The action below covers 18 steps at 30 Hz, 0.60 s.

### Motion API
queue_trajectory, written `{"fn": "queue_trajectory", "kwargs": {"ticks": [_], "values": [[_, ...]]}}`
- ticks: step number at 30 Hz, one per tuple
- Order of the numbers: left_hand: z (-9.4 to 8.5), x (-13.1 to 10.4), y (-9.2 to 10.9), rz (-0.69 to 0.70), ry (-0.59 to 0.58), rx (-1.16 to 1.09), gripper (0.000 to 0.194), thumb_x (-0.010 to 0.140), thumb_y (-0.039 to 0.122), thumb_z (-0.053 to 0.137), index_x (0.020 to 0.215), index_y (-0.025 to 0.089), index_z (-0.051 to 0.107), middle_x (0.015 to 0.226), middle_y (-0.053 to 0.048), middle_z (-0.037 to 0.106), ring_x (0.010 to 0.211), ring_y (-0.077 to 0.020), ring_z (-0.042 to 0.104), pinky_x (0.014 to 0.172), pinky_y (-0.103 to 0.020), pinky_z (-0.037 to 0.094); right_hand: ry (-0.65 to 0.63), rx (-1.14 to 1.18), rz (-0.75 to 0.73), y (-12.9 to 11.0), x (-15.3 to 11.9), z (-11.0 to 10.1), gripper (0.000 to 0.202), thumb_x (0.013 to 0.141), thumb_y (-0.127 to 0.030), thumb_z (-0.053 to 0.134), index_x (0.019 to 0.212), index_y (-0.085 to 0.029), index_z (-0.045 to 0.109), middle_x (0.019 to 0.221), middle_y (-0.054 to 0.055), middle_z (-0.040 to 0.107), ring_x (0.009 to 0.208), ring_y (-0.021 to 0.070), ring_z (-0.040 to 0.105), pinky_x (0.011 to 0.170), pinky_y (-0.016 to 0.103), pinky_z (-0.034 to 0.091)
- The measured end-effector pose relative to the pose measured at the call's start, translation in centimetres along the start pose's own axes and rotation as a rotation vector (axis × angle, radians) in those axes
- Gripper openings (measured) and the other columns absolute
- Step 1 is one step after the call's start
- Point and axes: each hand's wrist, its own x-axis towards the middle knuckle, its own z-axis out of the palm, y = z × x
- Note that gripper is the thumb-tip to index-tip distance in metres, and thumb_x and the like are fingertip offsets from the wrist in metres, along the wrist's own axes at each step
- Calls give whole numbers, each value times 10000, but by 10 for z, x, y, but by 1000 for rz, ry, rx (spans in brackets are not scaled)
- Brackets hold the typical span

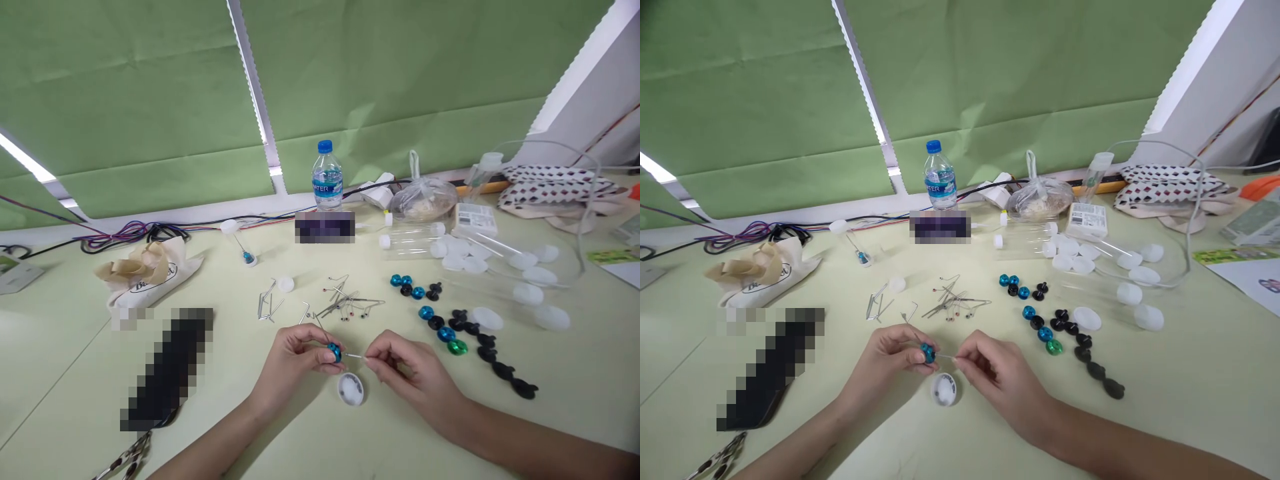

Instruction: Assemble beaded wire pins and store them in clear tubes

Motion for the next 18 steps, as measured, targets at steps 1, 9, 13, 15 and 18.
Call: {"fn": "queue_trajectory", "kwargs": {"ticks": [1,9,13,15,18], "values": [[0,-1,-1,-1,-12,0,80,718,182,720,767,128,687,820,-54,719,691,-188,704,694,-309,568,-1,-7,-10,0,0,0,158,920,-306,489,802,-207,525,626,-41,475,558,104,418,492,231,302],[6,-5,1,-18,-59,8,78,709,167,724,756,112,696,742,-62,721,664,-197,701,662,-296,558,-12,-69,-66,-2,-2,1,164,914,-293,507,784,-195,527,613,-40,517,524,87,408,470,217,290],[7,-5,3,-10,-71,4,69,716,162,716,760,112,700,710,-67,724,655,-192,694,665,-293,547,-3,-105,-89,-2,-2,2,171,916,-283,504,772,-192,518,600,-42,517,504,81,399,459,213,281],[8,-5,3,-7,-74,17,81,723,173,712,778,113,704,701,-70,726,652,-191,692,670,-296,544,4,-123,-112,-2,-1,2,170,919,-275,498,772,-191,517,601,-41,525,499,80,402,457,212,281],[8,-5,2,0,-71,42,89,727,179,709,788,115,706,692,-69,723,642,-188,688,666,-292,539,22,-176,-157,-1,-1,2,174,918,-260,499,762,-187,525,577,-45,515,481,77,394,453,214,280]]}}
